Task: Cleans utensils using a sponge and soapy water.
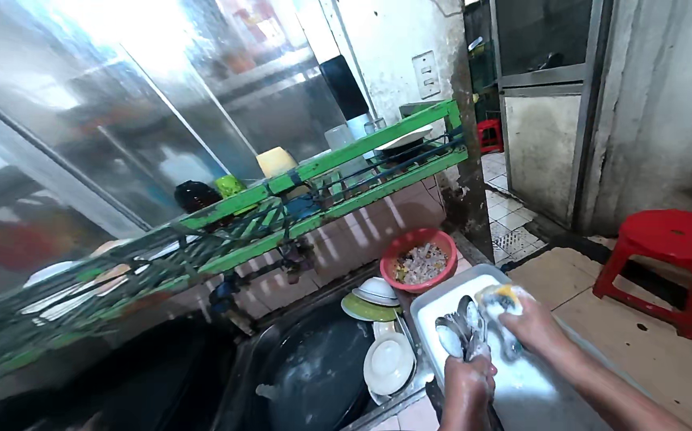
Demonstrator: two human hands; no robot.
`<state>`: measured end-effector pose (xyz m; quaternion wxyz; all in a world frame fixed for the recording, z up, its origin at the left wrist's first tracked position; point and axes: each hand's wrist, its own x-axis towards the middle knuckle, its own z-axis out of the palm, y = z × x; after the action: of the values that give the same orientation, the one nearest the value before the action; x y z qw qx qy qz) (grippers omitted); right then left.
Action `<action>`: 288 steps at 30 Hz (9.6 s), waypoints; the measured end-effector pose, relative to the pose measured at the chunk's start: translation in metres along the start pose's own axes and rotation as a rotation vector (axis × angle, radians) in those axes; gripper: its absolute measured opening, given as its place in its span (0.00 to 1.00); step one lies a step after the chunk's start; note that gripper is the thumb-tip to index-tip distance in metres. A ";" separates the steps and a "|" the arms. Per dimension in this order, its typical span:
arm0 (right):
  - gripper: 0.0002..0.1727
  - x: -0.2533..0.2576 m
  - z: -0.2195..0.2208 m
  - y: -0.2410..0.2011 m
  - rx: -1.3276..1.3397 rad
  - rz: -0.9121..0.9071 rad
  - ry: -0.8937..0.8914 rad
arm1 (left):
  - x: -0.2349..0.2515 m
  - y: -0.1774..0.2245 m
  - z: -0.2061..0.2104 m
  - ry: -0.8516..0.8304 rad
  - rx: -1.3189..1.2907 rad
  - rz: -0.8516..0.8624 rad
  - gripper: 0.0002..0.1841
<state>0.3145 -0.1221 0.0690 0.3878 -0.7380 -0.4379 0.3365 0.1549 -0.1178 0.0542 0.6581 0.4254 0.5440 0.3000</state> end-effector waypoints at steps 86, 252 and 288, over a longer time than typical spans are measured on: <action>0.30 -0.017 0.005 0.006 0.255 0.110 0.064 | 0.016 0.005 0.003 -0.239 -0.009 -0.009 0.09; 0.27 0.000 -0.015 0.020 0.094 -0.041 0.186 | 0.028 0.002 0.009 -0.244 -0.103 -0.001 0.01; 0.31 -0.019 -0.028 0.020 -0.289 0.136 -0.595 | 0.054 0.028 -0.009 -0.258 -0.352 -0.006 0.14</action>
<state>0.3384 -0.1537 0.0684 0.1109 -0.6823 -0.5248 0.4966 0.1603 -0.0572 0.0537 0.7874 0.3371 0.3958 0.3312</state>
